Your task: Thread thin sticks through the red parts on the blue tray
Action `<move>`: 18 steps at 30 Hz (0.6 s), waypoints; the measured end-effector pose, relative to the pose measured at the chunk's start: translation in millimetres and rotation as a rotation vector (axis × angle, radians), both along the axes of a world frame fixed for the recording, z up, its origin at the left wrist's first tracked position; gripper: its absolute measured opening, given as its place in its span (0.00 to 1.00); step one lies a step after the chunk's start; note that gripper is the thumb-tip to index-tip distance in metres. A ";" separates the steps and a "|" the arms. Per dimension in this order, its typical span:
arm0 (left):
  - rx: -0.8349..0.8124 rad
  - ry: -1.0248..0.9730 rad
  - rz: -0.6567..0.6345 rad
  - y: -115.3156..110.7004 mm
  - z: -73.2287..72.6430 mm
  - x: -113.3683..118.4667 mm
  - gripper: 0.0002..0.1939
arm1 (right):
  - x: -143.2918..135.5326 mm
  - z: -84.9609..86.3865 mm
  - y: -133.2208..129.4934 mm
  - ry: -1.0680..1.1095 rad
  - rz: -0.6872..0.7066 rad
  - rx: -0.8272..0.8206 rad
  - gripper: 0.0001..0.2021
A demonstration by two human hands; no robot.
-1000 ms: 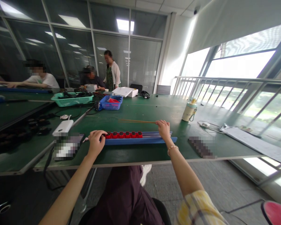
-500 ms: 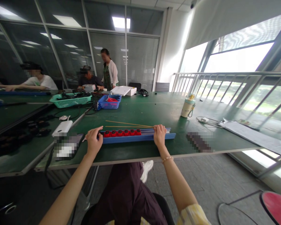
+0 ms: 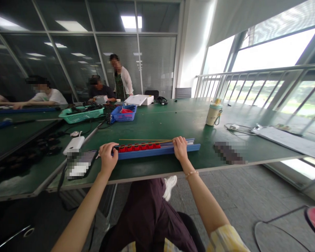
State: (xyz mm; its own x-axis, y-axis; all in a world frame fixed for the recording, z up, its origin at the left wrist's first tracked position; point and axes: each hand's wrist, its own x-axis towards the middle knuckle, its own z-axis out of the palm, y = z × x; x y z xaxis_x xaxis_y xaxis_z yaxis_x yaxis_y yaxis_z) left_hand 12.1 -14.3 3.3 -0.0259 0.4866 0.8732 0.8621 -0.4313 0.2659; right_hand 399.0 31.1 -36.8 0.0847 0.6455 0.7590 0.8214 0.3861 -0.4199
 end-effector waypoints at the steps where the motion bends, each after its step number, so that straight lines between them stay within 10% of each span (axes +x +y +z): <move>1: 0.000 0.002 -0.002 -0.2 0.2 0.2 0.13 | 0.2 0.0 0.2 0.003 0.000 0.000 0.13; 18: -0.071 0.036 -0.017 -0.5 -0.6 1.5 0.13 | -2.8 2.4 -3.7 0.018 -0.006 -0.015 0.13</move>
State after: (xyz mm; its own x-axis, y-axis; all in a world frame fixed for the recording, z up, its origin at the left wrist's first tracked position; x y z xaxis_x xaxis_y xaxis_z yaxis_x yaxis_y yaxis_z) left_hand 13.6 -14.8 2.8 0.0140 0.5475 0.8367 0.8644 -0.4272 0.2651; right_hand 396.2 27.3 -34.4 0.1017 0.6559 0.7479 0.8158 0.3752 -0.4400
